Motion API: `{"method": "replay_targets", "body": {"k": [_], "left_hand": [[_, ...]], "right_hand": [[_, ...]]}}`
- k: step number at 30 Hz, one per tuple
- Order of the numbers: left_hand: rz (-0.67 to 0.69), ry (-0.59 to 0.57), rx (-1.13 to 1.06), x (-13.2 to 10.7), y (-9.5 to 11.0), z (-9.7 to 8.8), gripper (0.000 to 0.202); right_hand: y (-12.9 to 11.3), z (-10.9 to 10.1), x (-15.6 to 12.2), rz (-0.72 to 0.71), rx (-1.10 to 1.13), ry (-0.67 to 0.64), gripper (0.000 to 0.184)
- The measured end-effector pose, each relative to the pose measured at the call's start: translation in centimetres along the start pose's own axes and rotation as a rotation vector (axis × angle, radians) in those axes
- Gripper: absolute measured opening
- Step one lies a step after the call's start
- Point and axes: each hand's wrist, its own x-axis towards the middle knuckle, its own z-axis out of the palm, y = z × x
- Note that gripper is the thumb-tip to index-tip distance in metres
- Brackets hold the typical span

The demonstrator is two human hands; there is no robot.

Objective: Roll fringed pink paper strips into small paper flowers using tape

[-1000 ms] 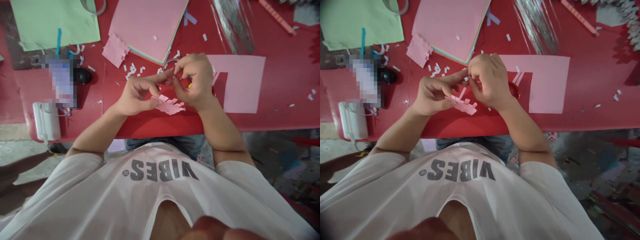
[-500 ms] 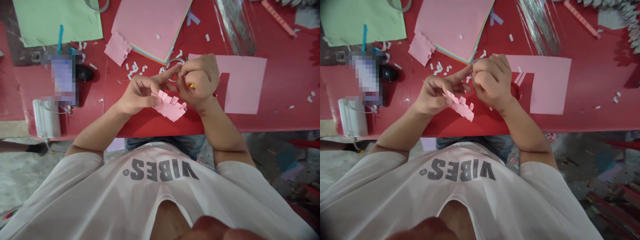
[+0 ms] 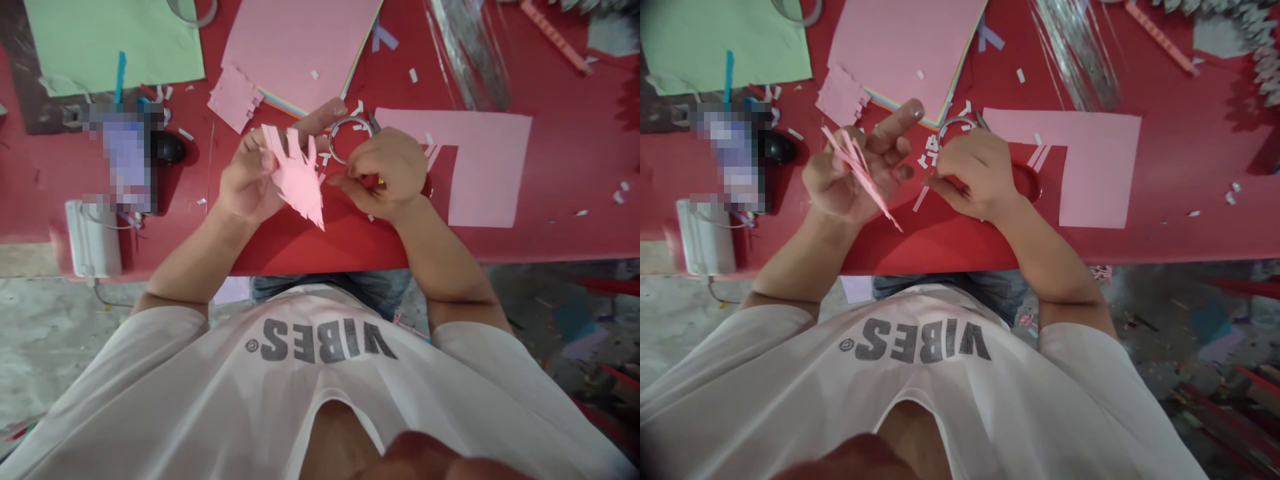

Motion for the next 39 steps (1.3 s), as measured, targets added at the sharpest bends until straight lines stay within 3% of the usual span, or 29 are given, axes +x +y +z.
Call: {"method": "replay_targets", "body": {"k": [3,6,11,24,32,39], "left_hand": [[-0.062,-0.096,-0.149,0.0,-0.1,-0.1,0.049],[-0.046,-0.162,-0.234,-0.1,-0.2,0.2,0.041],[-0.079,-0.129,-0.146,-0.2,-0.4,0.6,0.045],[-0.106,-0.109,-0.201,-0.7,-0.5,0.6,0.038],[-0.067,-0.223,-0.267,-0.2,-0.1,1.1,0.04],[0.056,-0.287,-0.132,-0.2,0.1,1.1,0.038]], "right_hand": [[-0.9,0.2,0.2,0.183,0.005,0.024,0.027],[-1.7,0.3,0.6,0.326,0.113,0.129,0.028],[-1.8,0.5,0.9,0.415,0.166,0.166,0.023],[-2.2,-0.1,1.0,0.369,0.029,0.205,0.017],[-1.9,0.1,0.5,0.439,0.057,0.182,0.024],[-2.7,-0.1,0.8,0.481,0.175,0.171,0.021]]}}
